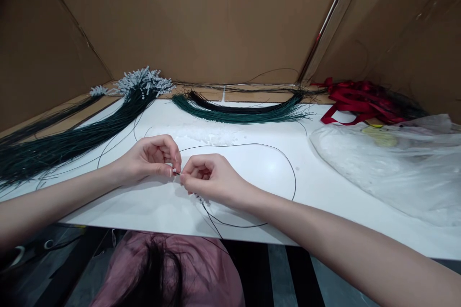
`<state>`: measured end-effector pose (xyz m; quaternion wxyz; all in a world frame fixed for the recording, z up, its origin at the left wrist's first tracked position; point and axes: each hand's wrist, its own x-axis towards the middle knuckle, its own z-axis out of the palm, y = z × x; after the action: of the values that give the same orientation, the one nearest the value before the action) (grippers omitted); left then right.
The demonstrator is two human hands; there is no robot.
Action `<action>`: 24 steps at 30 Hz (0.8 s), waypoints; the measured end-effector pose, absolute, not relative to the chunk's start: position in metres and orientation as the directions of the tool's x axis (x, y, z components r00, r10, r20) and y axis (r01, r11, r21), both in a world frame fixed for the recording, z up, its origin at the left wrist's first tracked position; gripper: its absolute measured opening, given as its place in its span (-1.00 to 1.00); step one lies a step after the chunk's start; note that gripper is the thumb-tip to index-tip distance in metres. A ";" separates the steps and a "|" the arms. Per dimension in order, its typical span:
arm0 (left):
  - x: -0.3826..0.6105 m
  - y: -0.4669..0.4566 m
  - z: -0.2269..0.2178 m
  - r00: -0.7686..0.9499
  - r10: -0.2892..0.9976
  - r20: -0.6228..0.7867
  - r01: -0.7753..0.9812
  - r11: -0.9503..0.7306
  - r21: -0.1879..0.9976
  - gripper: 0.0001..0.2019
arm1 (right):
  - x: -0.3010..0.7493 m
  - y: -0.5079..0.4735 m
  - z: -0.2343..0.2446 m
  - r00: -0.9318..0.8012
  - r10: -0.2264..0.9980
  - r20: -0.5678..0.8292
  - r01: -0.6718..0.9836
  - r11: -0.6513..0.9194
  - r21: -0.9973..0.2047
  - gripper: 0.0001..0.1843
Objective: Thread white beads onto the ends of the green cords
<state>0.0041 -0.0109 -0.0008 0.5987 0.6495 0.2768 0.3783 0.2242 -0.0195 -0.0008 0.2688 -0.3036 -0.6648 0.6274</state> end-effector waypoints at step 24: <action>0.005 -0.016 0.006 0.574 0.779 0.251 0.160 -0.407 0.899 -0.85 | 0.224 -0.021 0.000 -0.661 0.750 0.002 0.160 0.144 -0.977 -0.94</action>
<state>0.0050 -0.0157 0.0062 0.4496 0.7649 0.3070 0.3445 0.2245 -0.0208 0.0004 0.2586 -0.3204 -0.7107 0.5705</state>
